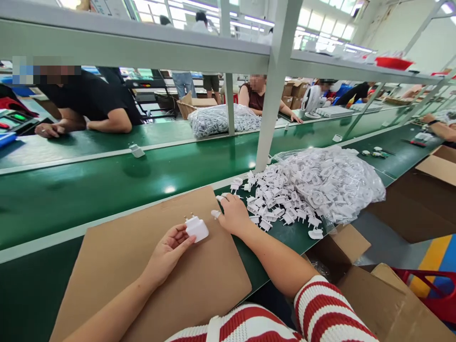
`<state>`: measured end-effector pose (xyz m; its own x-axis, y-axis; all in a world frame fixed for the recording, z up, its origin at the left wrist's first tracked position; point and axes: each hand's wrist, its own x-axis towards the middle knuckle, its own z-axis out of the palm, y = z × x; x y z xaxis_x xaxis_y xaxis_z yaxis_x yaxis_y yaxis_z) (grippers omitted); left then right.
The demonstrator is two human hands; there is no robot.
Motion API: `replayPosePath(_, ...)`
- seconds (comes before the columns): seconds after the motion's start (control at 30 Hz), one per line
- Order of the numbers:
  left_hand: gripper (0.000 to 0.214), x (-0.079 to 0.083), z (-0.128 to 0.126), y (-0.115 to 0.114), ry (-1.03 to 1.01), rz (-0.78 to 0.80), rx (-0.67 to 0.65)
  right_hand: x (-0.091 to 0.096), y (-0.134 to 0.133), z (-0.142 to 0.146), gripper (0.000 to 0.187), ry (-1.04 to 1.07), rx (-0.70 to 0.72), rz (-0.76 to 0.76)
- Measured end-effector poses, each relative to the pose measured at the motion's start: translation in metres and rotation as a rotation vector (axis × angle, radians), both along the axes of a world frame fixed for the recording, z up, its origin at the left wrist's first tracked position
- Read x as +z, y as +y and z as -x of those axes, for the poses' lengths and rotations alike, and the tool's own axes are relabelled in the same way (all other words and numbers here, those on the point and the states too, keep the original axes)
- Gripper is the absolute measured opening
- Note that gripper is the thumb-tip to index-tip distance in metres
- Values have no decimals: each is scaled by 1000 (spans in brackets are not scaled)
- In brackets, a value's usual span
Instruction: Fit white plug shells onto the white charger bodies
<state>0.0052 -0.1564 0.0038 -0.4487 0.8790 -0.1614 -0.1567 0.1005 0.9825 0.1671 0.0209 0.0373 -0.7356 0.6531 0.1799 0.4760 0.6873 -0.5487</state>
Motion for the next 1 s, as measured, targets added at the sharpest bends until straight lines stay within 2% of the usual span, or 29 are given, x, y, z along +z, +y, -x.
replayPosePath(0.03, 67, 1, -1, 1, -14, 7, 30, 0, 5, -2, 53, -96, -46, -81)
replayPosePath(0.1, 69, 6, -3, 4, -44, 39, 77, 1, 12, -5, 59, -257, -120, -150)
replayPosePath(0.23, 69, 17, 0, 16, -109, 180, 71, 2, 19, -5, 54, -400, -154, -123)
replayPosePath(0.33, 63, 22, 19, 38, -109, 227, 82, 3, 22, -5, 42, -396, -140, -104)
replayPosePath(0.43, 52, 25, 51, 70, 137, 205, 186, 5, 26, -4, 36, -378, -136, -84)
replayPosePath(0.6, 45, 29, 112, 117, 547, 260, 456, 6, 29, -6, 34, -295, -130, -82)
replayPosePath(0.7, 41, 26, 140, 128, 793, 385, 552, 7, 25, -7, 40, -216, -117, -88)
replayPosePath(0.77, 39, 22, 151, 128, 891, 475, 542, 8, 22, -7, 45, -173, -104, -73)
replayPosePath(0.83, 44, 17, 153, 124, 899, 523, 528, 8, 20, -6, 53, -132, -91, -49)
replayPosePath(0.9, 59, 15, 146, 120, 927, 523, 565, 9, 17, -5, 61, -94, -82, -18)
replayPosePath(0.97, 69, 14, 129, 113, 1017, 435, 630, 10, 12, -4, 59, -27, -78, 64)
replayPosePath(1.0, 68, 14, 118, 108, 1059, 345, 636, 11, 9, -3, 56, 20, -72, 119)
